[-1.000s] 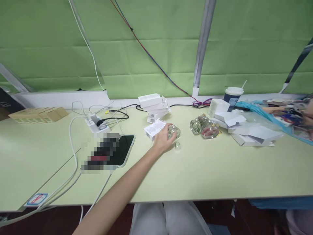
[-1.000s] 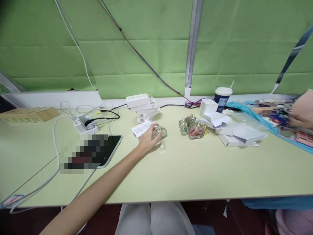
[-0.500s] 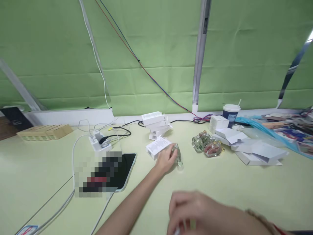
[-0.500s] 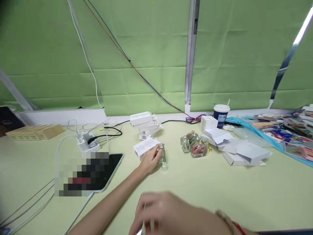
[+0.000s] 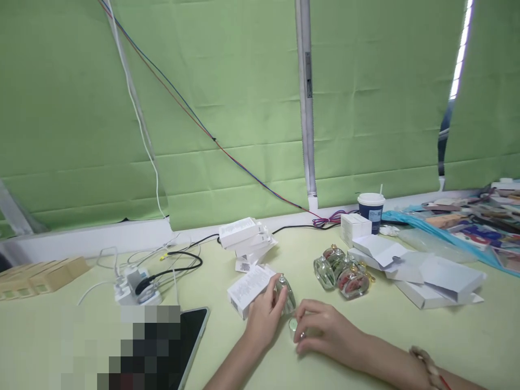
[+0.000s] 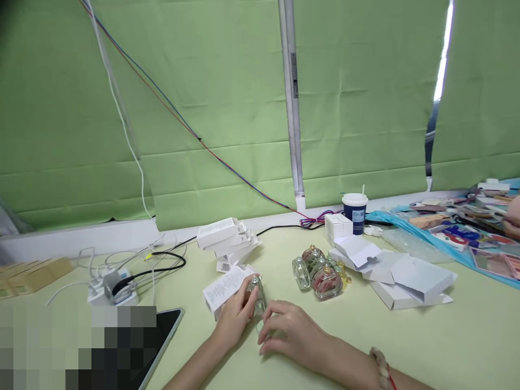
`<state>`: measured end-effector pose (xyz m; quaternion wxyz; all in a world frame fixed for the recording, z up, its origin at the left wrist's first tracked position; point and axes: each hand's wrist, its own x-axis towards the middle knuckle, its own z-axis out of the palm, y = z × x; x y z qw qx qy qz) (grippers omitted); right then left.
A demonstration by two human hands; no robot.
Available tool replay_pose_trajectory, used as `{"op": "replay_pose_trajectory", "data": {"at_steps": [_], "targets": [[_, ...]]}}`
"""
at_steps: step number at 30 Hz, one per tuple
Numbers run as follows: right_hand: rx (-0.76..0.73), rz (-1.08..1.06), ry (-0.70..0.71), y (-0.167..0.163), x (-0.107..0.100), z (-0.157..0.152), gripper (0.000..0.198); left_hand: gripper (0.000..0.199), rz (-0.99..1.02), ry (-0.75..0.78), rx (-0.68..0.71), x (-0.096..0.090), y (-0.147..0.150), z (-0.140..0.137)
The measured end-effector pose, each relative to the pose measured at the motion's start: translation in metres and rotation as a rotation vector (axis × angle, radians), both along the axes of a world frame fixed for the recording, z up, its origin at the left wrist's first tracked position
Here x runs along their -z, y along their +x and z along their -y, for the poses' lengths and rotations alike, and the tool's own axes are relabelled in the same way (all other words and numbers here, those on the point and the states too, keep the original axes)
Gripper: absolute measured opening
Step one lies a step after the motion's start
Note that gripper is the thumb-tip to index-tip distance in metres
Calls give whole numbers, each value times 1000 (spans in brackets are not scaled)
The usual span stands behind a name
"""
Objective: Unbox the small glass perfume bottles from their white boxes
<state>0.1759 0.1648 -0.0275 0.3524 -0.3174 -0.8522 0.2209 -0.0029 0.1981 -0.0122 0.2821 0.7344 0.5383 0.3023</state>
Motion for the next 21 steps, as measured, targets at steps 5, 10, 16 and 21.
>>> {"op": "replay_pose_trajectory", "data": {"at_steps": [5, 10, 16, 21], "targets": [[26, 82, 41, 5, 3, 3, 14, 55, -43, -4, -13, 1, 2, -3], [126, 49, 16, 12, 0, -2, 16, 50, -71, 23, -54, 0, 4, 1], [210, 3, -66, 20, 5, -16, 7, 45, -114, 308, -113, 5, -3, -1], [228, 33, -130, 20, 2, -16, 10, 33, -317, 689, 303, 12, -8, -1]]}}
